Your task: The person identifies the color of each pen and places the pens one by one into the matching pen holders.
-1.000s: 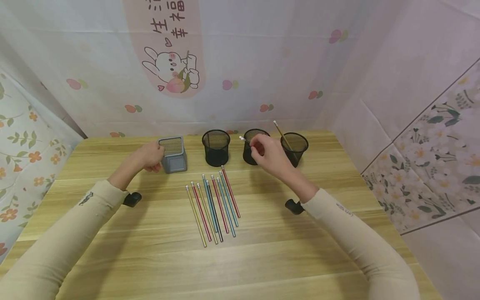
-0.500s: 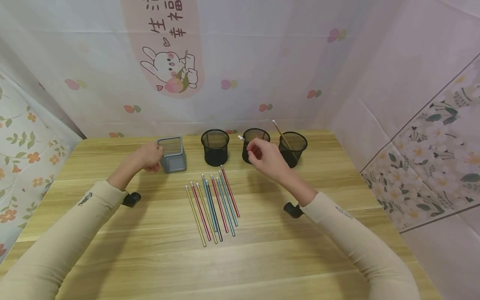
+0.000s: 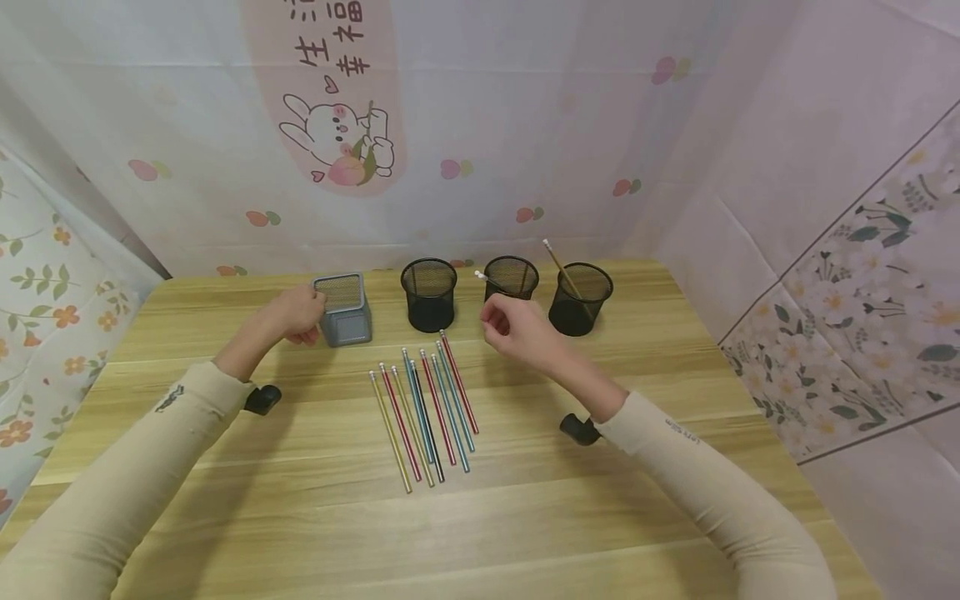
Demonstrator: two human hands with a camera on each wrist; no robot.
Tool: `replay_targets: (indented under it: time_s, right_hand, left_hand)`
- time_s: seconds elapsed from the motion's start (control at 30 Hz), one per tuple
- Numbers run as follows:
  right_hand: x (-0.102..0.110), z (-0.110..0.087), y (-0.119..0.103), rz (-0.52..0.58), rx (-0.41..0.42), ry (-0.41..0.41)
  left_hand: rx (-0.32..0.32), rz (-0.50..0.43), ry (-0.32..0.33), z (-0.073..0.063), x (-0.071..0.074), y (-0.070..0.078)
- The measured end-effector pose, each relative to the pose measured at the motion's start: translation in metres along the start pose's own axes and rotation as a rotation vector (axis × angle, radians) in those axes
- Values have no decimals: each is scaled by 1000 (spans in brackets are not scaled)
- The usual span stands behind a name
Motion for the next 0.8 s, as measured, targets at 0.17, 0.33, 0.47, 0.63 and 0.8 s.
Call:
replay_targets:
  time_s: [0.17,0.33,0.47,0.63,0.8]
  right_hand:
    - [-9,-1,-2,-8,-34,-65]
    - [-16,-1,-2,-9,-61,-101]
    - [-23,0,0,0,-104,-128]
    - [-33,1,3,30,-133,-159]
    - [-40,2,6,34,-161,-161]
  left_hand:
    - [-4,5,1,0,0,-1]
    - [-12,-8,6,1,0,-1]
    - [-22,-36,11,2,0,-1]
    - [-27,-36,13,1,0,0]
    - [-30,-24,16,-1,1,1]
Point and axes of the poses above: each hand's wrist, its own z-axis towards the middle knuckle, its own x-axis out of the back of the hand, y = z × x, the point moved 5 cm from there along z, towards the middle knuckle, and after that the axes turned 5 degrees about y, right-handed, at the moved point
